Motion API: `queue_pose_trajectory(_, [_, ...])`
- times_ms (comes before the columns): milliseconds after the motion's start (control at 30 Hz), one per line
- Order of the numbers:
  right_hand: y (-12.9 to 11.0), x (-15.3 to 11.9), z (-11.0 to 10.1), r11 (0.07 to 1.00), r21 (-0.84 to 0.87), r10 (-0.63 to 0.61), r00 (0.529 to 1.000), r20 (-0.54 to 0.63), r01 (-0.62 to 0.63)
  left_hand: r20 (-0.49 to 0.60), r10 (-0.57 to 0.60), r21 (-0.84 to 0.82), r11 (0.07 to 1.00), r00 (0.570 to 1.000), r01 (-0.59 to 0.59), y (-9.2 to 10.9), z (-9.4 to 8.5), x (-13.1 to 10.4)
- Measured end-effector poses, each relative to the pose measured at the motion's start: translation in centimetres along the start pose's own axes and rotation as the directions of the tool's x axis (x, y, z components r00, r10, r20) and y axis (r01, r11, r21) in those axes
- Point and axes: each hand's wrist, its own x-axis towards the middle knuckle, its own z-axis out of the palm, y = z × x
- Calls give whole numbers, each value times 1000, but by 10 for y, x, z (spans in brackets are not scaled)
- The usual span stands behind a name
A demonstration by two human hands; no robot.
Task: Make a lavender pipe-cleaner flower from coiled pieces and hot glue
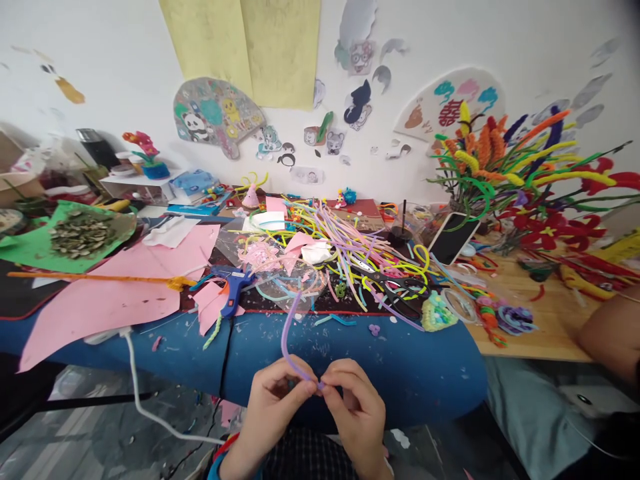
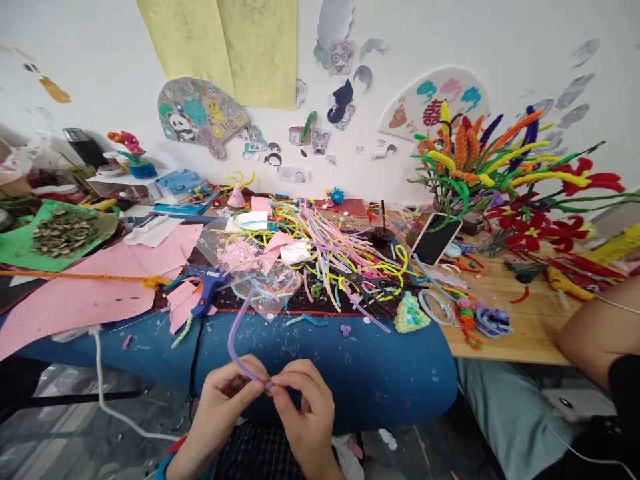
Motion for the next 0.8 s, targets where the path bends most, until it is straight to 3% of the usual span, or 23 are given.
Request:
queue_pose_trajectory(67, [1, -3, 3, 992, 67, 113, 992, -50, -110, -57, 164, 132, 979, 985, -156, -2, 2, -2])
queue_pose_trajectory(167, [0, -6, 7, 952, 186, 249, 968, -16, -241, -29, 316, 283, 912, 948, -295, -5, 1, -7])
queue_pose_trajectory(367, [-2, -4, 5, 916, 163, 343, 925, 161, -368, 46, 385, 344, 860, 922, -377, -6, -8, -6])
queue_pose_trajectory(433, [-3, 0, 1, 951, 56, 287, 936, 205, -304, 73, 321, 325, 887, 944, -327, -2, -12, -2])
queue_pose_trajectory(500, [-5, 4, -4, 984, -126, 155, 954, 257, -126, 124, 178, 301, 931, 976, -208, 4, -16, 4])
queue_pose_trajectory(567, [-6, 9, -9, 952, -293, 8, 948, 319, 91, 179, 28, 294, 952, 983, -81, 9, -18, 10])
queue_pose_trajectory(633, [-6, 12, -10, 914, -358, -71, 943, 326, 192, 190, -16, 290, 956, 982, -40, 11, -18, 12])
queue_pose_trajectory(700, [-5, 11, -6, 941, -318, -41, 972, 229, 115, 118, 73, 272, 957, 990, -103, 10, -14, 11])
queue_pose_trajectory(800, [-3, 5, 4, 983, -93, 168, 980, 111, -158, -43, 271, 250, 935, 962, -252, 4, -6, 5])
